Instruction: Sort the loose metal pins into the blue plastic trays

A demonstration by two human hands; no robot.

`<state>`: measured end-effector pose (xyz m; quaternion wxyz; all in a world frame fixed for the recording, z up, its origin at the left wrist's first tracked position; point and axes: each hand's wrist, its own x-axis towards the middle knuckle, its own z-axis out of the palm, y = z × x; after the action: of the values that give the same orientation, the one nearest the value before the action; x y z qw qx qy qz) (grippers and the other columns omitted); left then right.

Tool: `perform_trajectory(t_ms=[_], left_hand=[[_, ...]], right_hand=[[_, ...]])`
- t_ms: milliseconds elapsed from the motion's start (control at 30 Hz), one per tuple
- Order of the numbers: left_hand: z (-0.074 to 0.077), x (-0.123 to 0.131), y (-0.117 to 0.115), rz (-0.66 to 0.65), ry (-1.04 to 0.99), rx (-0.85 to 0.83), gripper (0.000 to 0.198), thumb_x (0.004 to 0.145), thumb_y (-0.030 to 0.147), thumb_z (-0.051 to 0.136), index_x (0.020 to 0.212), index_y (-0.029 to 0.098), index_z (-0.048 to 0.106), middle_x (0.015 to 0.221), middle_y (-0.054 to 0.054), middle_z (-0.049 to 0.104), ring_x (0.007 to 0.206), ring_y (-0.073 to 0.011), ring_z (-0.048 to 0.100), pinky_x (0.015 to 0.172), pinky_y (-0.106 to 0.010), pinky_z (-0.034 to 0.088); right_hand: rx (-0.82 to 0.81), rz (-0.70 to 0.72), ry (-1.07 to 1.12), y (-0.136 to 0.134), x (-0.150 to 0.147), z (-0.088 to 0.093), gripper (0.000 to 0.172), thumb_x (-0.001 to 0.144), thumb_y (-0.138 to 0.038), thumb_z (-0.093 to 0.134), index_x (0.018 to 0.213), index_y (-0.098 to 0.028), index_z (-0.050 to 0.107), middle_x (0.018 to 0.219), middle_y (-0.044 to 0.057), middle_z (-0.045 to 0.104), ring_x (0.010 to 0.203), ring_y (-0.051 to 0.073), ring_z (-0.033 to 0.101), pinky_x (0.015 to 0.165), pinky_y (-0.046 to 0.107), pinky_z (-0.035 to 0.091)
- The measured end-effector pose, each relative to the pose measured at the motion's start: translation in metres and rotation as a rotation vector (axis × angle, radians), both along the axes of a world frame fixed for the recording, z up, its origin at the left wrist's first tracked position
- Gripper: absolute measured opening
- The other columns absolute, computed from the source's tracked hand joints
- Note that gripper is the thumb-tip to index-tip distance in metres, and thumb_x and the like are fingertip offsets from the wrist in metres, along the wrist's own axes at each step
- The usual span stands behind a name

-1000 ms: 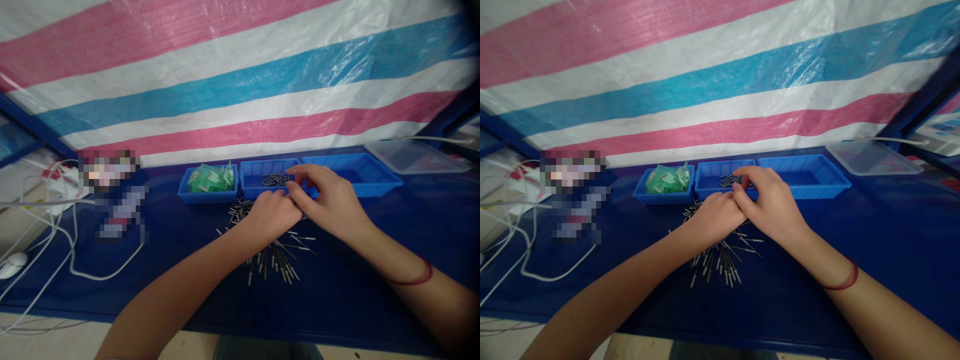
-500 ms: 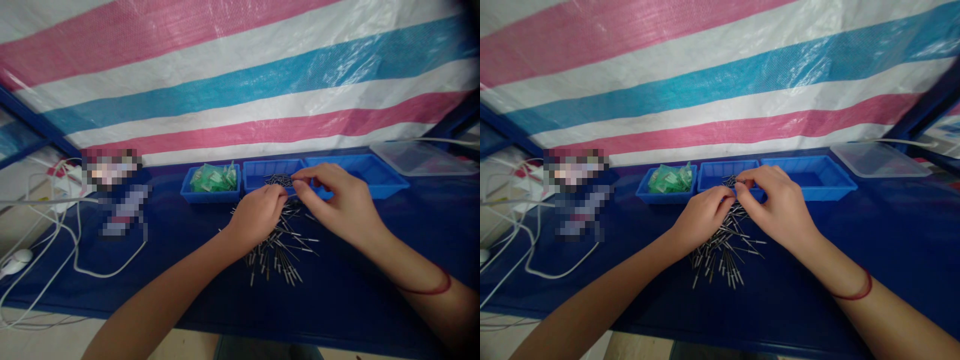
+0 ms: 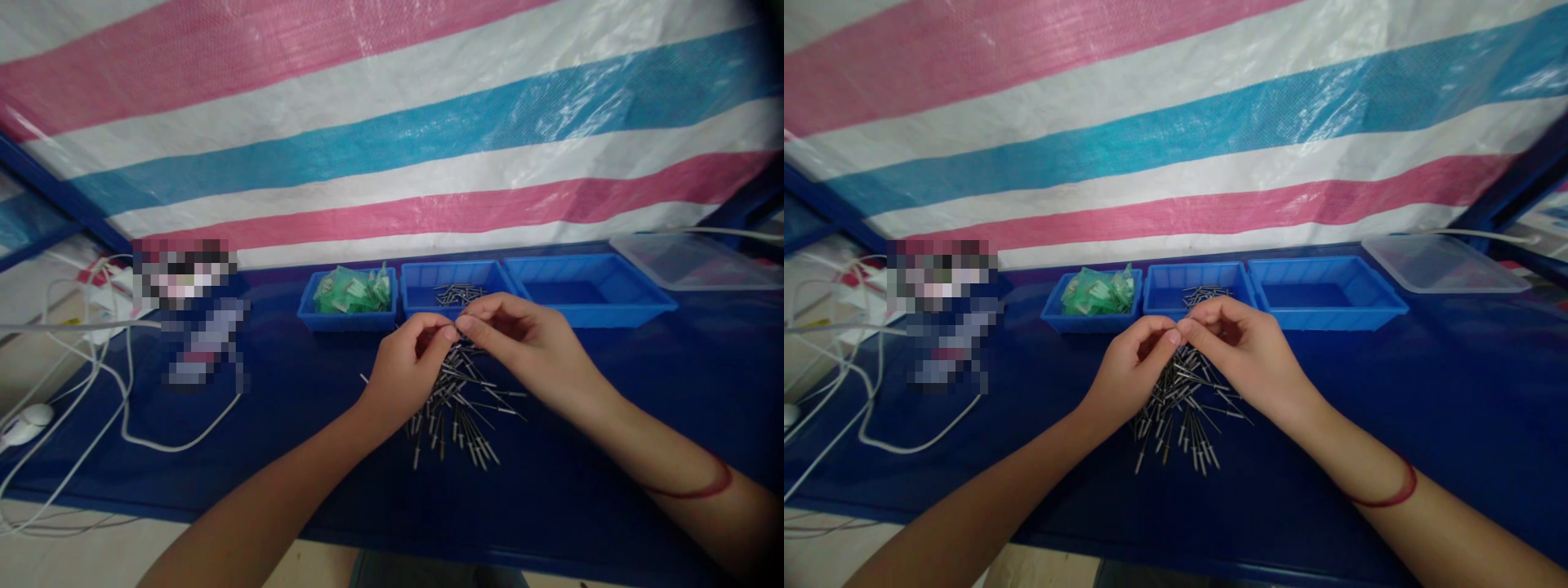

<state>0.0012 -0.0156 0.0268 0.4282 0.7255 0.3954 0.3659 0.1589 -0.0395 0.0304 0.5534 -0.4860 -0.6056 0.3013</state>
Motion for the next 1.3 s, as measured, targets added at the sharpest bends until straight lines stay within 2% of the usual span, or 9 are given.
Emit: perform_trajectory(t_ms=[233,400,633,767,833,967,1133,1200,1300], left_hand=[[-0.001,-0.002,0.002,-0.060,0.007,0.032,0.020,0.088,0.027,0.054,0.101,0.015,0.063,0.094,-0.004,0.068,0.077,-0.0118,0.061,0.072,-0.022,0.048],[-0.001,-0.004,0.004,-0.056,0.102,0.094,0.019,0.086,0.030,0.057,0.095,0.015,0.065,0.085,-0.002,0.066,0.066,-0.0098,0.054,0.062,-0.021,0.043],[0.005,-0.009,0.009,-0.028,0.046,0.122,0.015,0.084,0.029,0.059,0.091,0.016,0.061,0.082,-0.001,0.062,0.062,-0.0078,0.050,0.056,-0.019,0.040],[0.008,-0.011,0.008,-0.008,0.016,0.133,0.017,0.085,0.032,0.057,0.089,0.016,0.059,0.076,0.001,0.059,0.060,-0.0076,0.048,0.056,-0.019,0.039],[0.010,-0.011,0.008,0.004,0.031,0.134,0.018,0.087,0.033,0.056,0.089,0.016,0.059,0.076,0.001,0.058,0.059,-0.0076,0.047,0.056,-0.019,0.039],[0.018,-0.015,0.011,0.030,0.111,0.160,0.019,0.088,0.034,0.054,0.090,0.016,0.059,0.078,0.001,0.061,0.056,-0.0066,0.046,0.055,-0.019,0.038],[0.030,-0.028,0.019,-0.064,0.315,0.279,0.020,0.090,0.032,0.049,0.091,0.017,0.062,0.080,-0.001,0.064,0.059,-0.0084,0.050,0.058,-0.021,0.038],[0.035,-0.034,0.021,-0.131,0.439,0.349,0.021,0.090,0.030,0.048,0.089,0.016,0.063,0.081,-0.002,0.064,0.064,-0.0101,0.053,0.061,-0.023,0.039],[0.042,-0.042,0.023,-0.183,0.630,0.401,0.020,0.089,0.024,0.047,0.084,0.015,0.064,0.078,-0.002,0.065,0.069,-0.0126,0.056,0.065,-0.024,0.038]], right_hand=[[0.038,-0.048,-0.112,-0.005,0.001,0.000,0.011,0.081,-0.033,0.065,0.079,-0.022,0.064,0.073,0.000,0.062,0.065,0.014,0.056,0.057,0.026,0.046],[0.098,-0.034,-0.208,-0.006,0.004,0.001,0.010,0.081,-0.032,0.065,0.083,-0.022,0.066,0.072,0.001,0.058,0.065,0.014,0.054,0.056,0.028,0.044],[0.122,-0.040,-0.214,-0.004,0.007,0.005,0.008,0.082,-0.029,0.063,0.083,-0.022,0.064,0.076,0.002,0.060,0.065,0.014,0.054,0.055,0.029,0.045],[0.229,0.014,-0.363,-0.005,0.007,0.009,0.005,0.084,-0.026,0.060,0.081,-0.022,0.063,0.078,0.003,0.062,0.066,0.015,0.055,0.055,0.030,0.045],[0.303,0.009,-0.450,-0.005,0.007,0.010,0.006,0.085,-0.024,0.058,0.082,-0.022,0.063,0.080,0.004,0.063,0.070,0.017,0.057,0.061,0.032,0.046],[0.408,-0.165,-0.586,0.007,0.012,0.007,0.011,0.088,-0.026,0.054,0.085,-0.022,0.064,0.084,0.006,0.065,0.081,0.021,0.060,0.074,0.037,0.046],[0.334,-0.487,-0.865,0.025,0.025,-0.004,0.022,0.090,-0.036,0.051,0.086,-0.021,0.067,0.084,0.008,0.066,0.082,0.025,0.057,0.070,0.039,0.037],[0.305,-0.537,-0.900,0.026,0.027,-0.005,0.024,0.089,-0.038,0.052,0.086,-0.021,0.068,0.086,0.008,0.066,0.084,0.026,0.056,0.069,0.039,0.035],[0.325,-0.511,-0.858,0.021,0.027,-0.003,0.021,0.089,-0.035,0.053,0.085,-0.020,0.067,0.087,0.008,0.066,0.084,0.025,0.056,0.071,0.039,0.037]])
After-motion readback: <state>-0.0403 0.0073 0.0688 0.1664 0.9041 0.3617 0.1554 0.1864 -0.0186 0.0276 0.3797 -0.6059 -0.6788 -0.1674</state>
